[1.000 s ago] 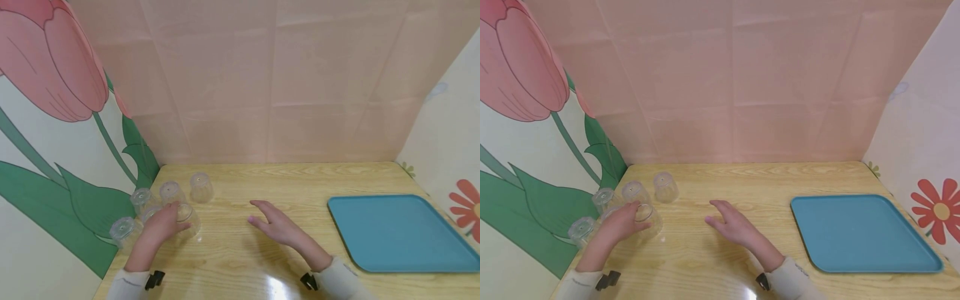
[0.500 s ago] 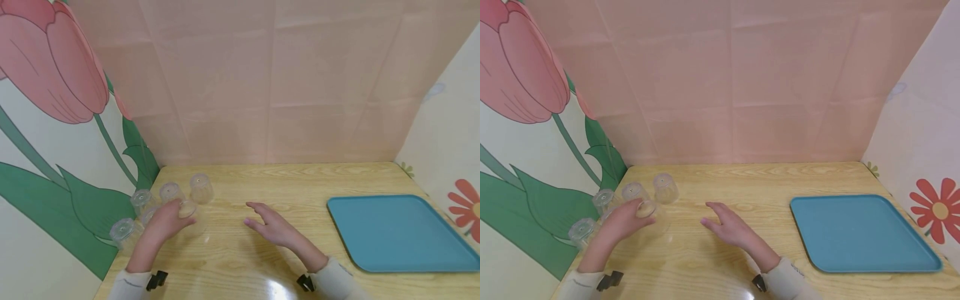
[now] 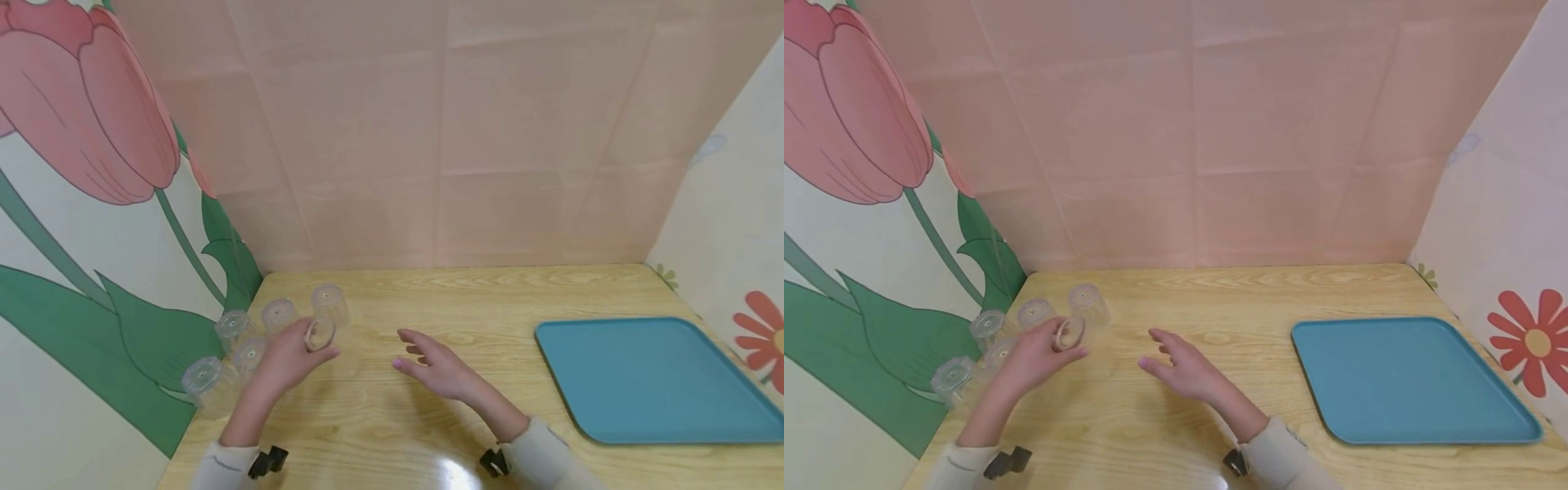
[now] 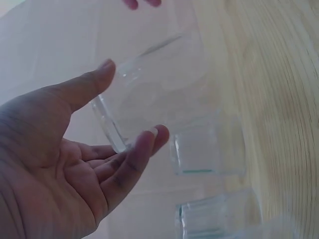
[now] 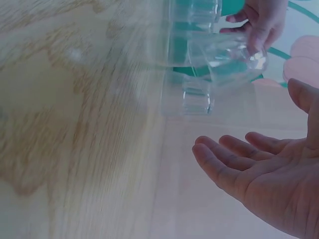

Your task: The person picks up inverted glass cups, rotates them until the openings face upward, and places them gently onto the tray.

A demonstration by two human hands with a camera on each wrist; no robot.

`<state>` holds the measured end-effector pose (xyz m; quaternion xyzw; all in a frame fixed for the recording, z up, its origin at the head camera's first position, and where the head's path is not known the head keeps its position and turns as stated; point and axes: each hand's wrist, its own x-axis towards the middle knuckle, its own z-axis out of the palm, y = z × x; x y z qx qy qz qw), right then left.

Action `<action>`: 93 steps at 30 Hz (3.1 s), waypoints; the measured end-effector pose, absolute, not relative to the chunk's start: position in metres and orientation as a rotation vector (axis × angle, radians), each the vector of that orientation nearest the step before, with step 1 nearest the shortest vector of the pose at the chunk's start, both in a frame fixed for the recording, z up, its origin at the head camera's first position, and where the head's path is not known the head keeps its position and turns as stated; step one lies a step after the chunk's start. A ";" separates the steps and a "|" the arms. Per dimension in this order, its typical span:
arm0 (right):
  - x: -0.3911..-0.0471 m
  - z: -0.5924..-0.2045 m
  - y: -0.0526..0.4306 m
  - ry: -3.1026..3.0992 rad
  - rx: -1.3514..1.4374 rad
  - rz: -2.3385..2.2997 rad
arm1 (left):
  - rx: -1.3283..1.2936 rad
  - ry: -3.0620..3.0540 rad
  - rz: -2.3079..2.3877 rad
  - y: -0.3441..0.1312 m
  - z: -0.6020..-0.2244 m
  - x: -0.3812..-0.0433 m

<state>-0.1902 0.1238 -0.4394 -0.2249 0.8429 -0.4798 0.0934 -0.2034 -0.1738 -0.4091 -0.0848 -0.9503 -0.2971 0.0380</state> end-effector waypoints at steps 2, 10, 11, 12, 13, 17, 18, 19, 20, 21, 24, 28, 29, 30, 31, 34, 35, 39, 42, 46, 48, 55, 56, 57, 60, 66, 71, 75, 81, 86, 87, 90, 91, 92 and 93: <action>-0.192 -0.439 0.123 2.490 -0.648 -1.448 | -0.223 -2.915 -0.970 -0.170 -0.407 -0.202; -0.195 -0.437 0.120 2.460 -0.520 -1.561 | -0.179 -2.863 -1.215 -0.156 -0.401 -0.200; -0.195 -0.436 0.119 2.453 -0.495 -1.579 | -0.177 -2.850 -1.252 -0.154 -0.400 -0.200; -0.196 -0.435 0.119 2.452 -0.468 -1.591 | -0.175 -2.837 -1.287 -0.153 -0.400 -0.200; -0.196 -0.434 0.119 2.448 -0.441 -1.609 | -0.173 -2.822 -1.321 -0.152 -0.400 -0.200; -0.196 -0.432 0.117 2.400 -0.357 -1.690 | -0.154 -2.764 -1.432 -0.147 -0.400 -0.200; -0.197 -0.432 0.117 2.387 -0.345 -1.710 | -0.156 -2.746 -1.462 -0.146 -0.400 -0.200; -0.197 -0.431 0.116 2.371 -0.334 -1.727 | -0.157 -2.729 -1.495 -0.144 -0.400 -0.200; -0.197 -0.431 0.115 2.360 -0.328 -1.741 | -0.153 -2.713 -1.528 -0.143 -0.400 -0.200; -0.198 -0.430 0.115 2.349 -0.321 -1.755 | -0.156 -2.696 -1.563 -0.141 -0.400 -0.200; -0.199 -0.429 0.114 2.323 -0.314 -1.785 | -0.177 -2.645 -1.666 -0.137 -0.399 -0.199; -0.201 -0.427 0.114 2.257 -0.340 -1.845 | -0.215 -2.576 -1.786 -0.132 -0.399 -0.198; -0.202 -0.426 0.115 2.233 -0.344 -1.863 | -0.224 -2.558 -1.817 -0.130 -0.398 -0.198; -0.202 -0.425 0.115 2.212 -0.351 -1.877 | -0.238 -2.537 -1.852 -0.129 -0.398 -0.198; -0.203 -0.425 0.115 2.192 -0.358 -1.891 | -0.245 -2.520 -1.882 -0.128 -0.399 -0.198; -0.203 -0.422 0.115 2.135 -0.381 -1.929 | -0.261 -2.480 -1.964 -0.126 -0.400 -0.198; -0.203 -0.421 0.116 2.113 -0.395 -1.944 | -0.270 -2.464 -1.991 -0.125 -0.400 -0.197; -0.204 -0.419 0.116 2.037 -0.452 -1.997 | -0.302 -2.408 -2.102 -0.121 -0.398 -0.195; -0.204 -0.419 0.116 1.998 -0.480 -2.028 | -0.323 -2.370 -2.161 -0.118 -0.398 -0.194; -0.202 -0.417 0.118 1.946 -0.504 -2.054 | -0.363 -2.333 -2.202 -0.116 -0.398 -0.193; -0.201 -0.416 0.119 1.912 -0.511 -2.060 | -0.390 -2.315 -2.225 -0.115 -0.398 -0.192; -0.201 -0.414 0.121 1.825 -0.513 -2.094 | -0.432 -2.304 -2.262 -0.112 -0.400 -0.190; -0.201 -0.415 0.121 1.820 -0.513 -2.101 | -0.436 -2.312 -2.256 -0.111 -0.401 -0.191; -0.201 -0.414 0.121 1.820 -0.506 -2.107 | -0.440 -2.318 -2.251 -0.111 -0.401 -0.191; -0.202 -0.414 0.122 1.831 -0.480 -2.117 | -0.466 -2.343 -2.223 -0.111 -0.403 -0.193; -0.201 -0.413 0.125 1.935 -0.429 -2.096 | -0.510 -2.454 -2.115 -0.112 -0.404 -0.196; -0.200 -0.412 0.130 1.997 -0.453 -2.070 | -0.560 -2.524 -2.063 -0.113 -0.405 -0.198; -0.199 -0.411 0.136 2.048 -0.456 -2.045 | -0.578 -2.573 -2.010 -0.113 -0.406 -0.200; -0.198 -0.405 0.146 2.150 -0.405 -1.993 | -0.551 -2.682 -1.847 -0.117 -0.405 -0.202; -0.197 -0.401 0.155 2.217 -0.420 -1.950 | -0.539 -2.735 -1.705 -0.122 -0.405 -0.205; -0.197 -0.401 0.157 2.230 -0.418 -1.934 | -0.531 -2.743 -1.683 -0.123 -0.405 -0.206; -0.198 -0.401 0.163 2.266 -0.386 -1.889 | -0.529 -2.744 -1.620 -0.126 -0.407 -0.208; -0.198 -0.401 0.164 2.279 -0.374 -1.874 | -0.532 -2.742 -1.605 -0.127 -0.407 -0.209; -0.198 -0.402 0.166 2.286 -0.363 -1.864 | -0.533 -2.740 -1.592 -0.128 -0.407 -0.210; -0.199 -0.402 0.168 2.291 -0.352 -1.856 | -0.534 -2.736 -1.583 -0.129 -0.408 -0.211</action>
